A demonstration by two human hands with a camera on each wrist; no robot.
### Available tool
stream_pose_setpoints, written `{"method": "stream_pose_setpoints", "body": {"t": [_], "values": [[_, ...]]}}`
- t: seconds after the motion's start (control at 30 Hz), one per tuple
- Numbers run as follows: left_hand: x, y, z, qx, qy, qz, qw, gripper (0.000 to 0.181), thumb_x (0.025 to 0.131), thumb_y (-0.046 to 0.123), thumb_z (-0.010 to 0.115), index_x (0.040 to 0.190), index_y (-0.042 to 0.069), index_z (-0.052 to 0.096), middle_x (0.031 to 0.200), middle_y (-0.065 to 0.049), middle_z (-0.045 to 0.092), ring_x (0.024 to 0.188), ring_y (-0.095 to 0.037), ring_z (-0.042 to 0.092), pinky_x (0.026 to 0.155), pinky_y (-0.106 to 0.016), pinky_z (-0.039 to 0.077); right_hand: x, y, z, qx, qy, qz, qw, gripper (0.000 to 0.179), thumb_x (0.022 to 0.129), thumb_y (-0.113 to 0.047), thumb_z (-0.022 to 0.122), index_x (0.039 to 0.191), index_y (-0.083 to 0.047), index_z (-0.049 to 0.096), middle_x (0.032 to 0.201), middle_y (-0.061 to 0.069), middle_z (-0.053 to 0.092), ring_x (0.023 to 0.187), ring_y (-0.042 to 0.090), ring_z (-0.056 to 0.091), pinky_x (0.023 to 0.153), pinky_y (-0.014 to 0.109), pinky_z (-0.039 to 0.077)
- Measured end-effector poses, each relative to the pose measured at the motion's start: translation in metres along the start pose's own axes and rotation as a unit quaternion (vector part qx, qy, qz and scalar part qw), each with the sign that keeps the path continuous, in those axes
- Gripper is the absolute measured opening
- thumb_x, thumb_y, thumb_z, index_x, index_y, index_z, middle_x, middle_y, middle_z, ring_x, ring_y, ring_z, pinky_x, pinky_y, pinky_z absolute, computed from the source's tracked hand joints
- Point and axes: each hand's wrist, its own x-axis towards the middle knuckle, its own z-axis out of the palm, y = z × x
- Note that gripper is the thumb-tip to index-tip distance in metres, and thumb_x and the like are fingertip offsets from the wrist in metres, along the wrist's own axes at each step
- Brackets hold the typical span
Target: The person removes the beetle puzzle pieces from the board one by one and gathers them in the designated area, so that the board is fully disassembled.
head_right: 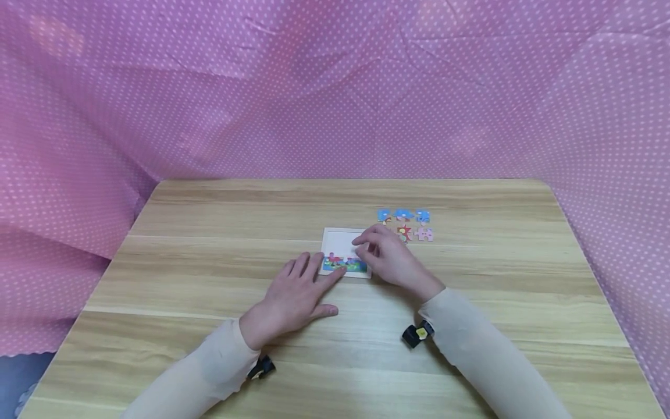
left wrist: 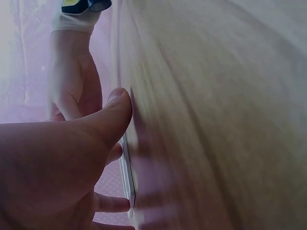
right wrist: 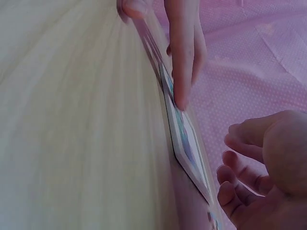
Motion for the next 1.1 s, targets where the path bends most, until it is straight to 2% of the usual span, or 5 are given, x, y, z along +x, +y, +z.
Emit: {"method": "stream_pose_setpoints", "body": {"t": [0.13,0.6,1.1], "values": [[0.001,0.000,0.000,0.002,-0.003,-0.002,1.0000,0.078,0.103,0.076,0.045,0.171,0.044,0.026,0.174,-0.019,0.031,0.159,-0.046,0.034,0.128,-0.056,0.034,0.005,-0.004,0.007,-0.009,-0.009,-0.005,0.9999,0.022,0.106,-0.013,0.069,0.124,-0.004,0.078,0.124,0.014,0.068,0.091,0.016,0.061,0.076,0.026,0.052],[0.005,0.001,0.004,0.013,-0.004,0.004,0.9999,0.078,0.104,0.077,0.041,0.172,0.042,0.025,0.173,-0.020,0.032,0.159,-0.042,0.033,0.127,-0.056,0.035,0.018,-0.009,0.018,0.003,-0.053,0.030,0.9981,0.025,0.107,-0.015,0.067,0.130,-0.007,0.076,0.112,0.006,0.068,0.091,0.016,0.059,0.076,0.027,0.050],[0.006,-0.001,0.005,-0.033,-0.003,0.003,0.9995,0.078,0.104,0.074,0.047,0.172,0.041,0.026,0.174,-0.021,0.027,0.160,-0.049,0.030,0.129,-0.061,0.033,0.027,-0.005,0.023,-0.027,-0.077,-0.001,0.9967,0.023,0.106,-0.013,0.068,0.126,-0.009,0.079,0.104,0.004,0.071,0.083,0.013,0.054,0.075,0.029,0.046]]}}
